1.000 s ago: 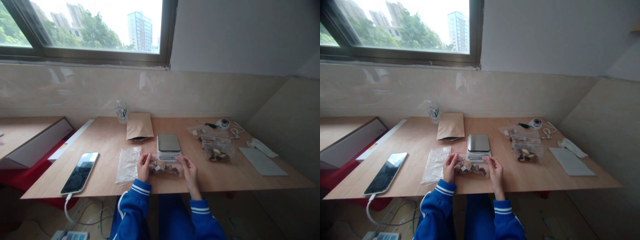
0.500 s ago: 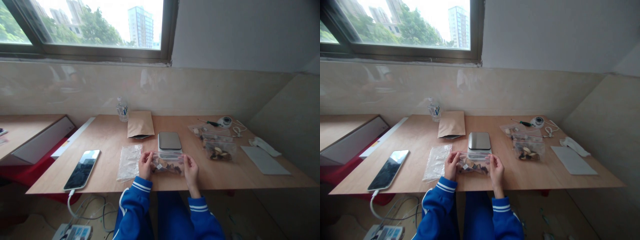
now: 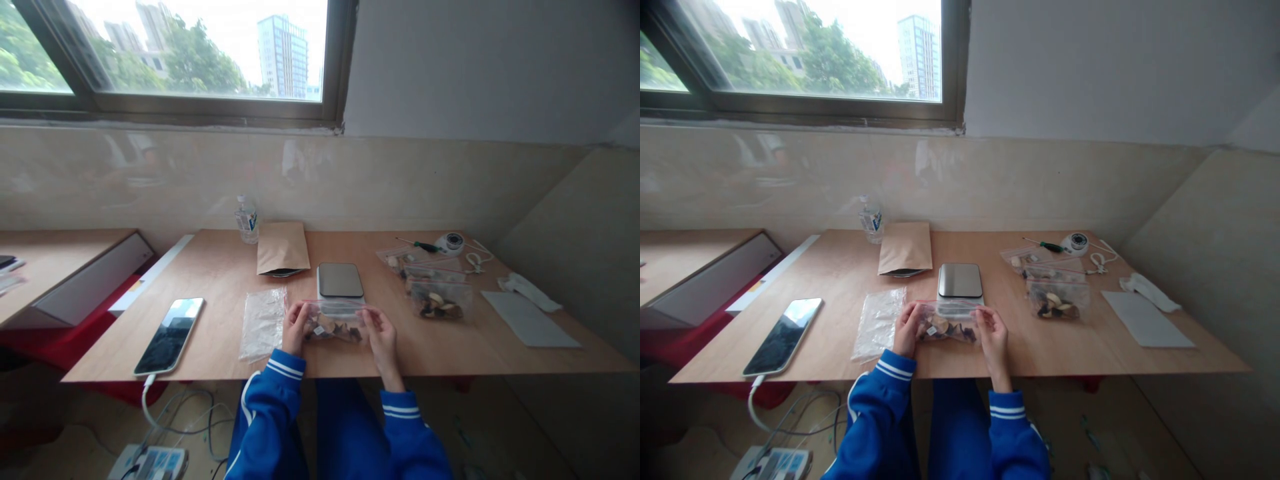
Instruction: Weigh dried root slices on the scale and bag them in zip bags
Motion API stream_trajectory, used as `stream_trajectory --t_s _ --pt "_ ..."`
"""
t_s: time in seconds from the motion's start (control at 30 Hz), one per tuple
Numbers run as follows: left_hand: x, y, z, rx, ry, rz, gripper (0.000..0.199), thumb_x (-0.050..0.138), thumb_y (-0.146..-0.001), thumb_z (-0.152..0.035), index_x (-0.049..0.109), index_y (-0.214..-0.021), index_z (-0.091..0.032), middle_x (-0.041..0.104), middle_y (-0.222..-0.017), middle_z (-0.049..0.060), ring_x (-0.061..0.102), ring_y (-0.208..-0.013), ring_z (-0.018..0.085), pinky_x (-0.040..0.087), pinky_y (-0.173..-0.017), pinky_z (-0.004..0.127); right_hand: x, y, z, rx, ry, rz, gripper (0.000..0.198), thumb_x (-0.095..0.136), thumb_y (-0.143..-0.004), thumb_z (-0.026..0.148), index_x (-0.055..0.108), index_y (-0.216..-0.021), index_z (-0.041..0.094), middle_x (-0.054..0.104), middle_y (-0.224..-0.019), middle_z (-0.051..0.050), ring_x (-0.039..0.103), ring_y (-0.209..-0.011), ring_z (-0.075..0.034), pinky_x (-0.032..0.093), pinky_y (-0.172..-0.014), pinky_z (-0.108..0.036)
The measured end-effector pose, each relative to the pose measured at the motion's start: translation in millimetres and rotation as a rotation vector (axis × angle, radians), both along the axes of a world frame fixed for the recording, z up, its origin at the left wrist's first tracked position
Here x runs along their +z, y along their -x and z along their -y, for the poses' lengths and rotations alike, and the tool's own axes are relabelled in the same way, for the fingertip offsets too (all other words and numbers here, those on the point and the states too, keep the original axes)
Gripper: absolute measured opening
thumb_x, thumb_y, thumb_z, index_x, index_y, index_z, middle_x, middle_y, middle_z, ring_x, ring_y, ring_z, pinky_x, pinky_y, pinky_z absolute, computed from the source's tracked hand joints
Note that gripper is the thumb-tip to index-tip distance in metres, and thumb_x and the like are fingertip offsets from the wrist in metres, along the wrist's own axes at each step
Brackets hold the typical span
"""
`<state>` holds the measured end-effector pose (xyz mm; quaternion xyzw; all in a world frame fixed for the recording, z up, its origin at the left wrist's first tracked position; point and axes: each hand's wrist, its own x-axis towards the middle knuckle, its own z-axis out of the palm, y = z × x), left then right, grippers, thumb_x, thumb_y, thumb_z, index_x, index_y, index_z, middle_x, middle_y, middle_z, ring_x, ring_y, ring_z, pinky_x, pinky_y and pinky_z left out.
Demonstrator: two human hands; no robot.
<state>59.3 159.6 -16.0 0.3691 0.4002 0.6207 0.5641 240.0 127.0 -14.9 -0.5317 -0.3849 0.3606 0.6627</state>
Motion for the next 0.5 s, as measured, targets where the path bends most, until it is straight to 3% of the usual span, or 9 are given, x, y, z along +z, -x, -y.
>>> stream_trajectory --t_s 0.3,0.4,0.5 --pt "9.4 2.1 2.3 -0.025 -0.034 -0.096 0.026 0.075 -0.066 -0.036 0.069 -0.078 -0.014 0.071 -0.078 0.005 0.063 -0.073 0.013 0.047 -0.068 0.022 -4.7 -10.1 0.4 -0.004 0.012 0.022 0.031 0.068 -0.072 0.044 0.062 -0.086 0.017 0.067 -0.08 -0.003 0.062 -0.076 -0.016 0.049 -0.073 -0.03" --pt "11.0 2.1 4.7 -0.033 -0.054 -0.107 0.024 0.075 -0.066 -0.034 0.07 -0.078 -0.014 0.07 -0.075 0.004 0.063 -0.073 0.014 0.047 -0.068 0.023 10.0 -13.5 3.8 -0.013 -0.06 0.258 0.027 0.06 -0.079 0.043 0.061 -0.089 0.017 0.066 -0.096 -0.008 0.061 -0.092 -0.022 0.047 -0.083 -0.038" --pt "15.7 -1.2 10.5 -0.071 -0.073 -0.137 0.024 0.074 -0.068 -0.034 0.07 -0.08 -0.014 0.071 -0.077 0.005 0.064 -0.073 0.015 0.049 -0.066 0.024 41.9 -7.4 7.9 -0.065 -0.213 0.695 0.029 0.055 -0.083 0.035 0.058 -0.106 0.018 0.056 -0.121 -0.013 0.049 -0.116 -0.026 0.037 -0.098 -0.045"
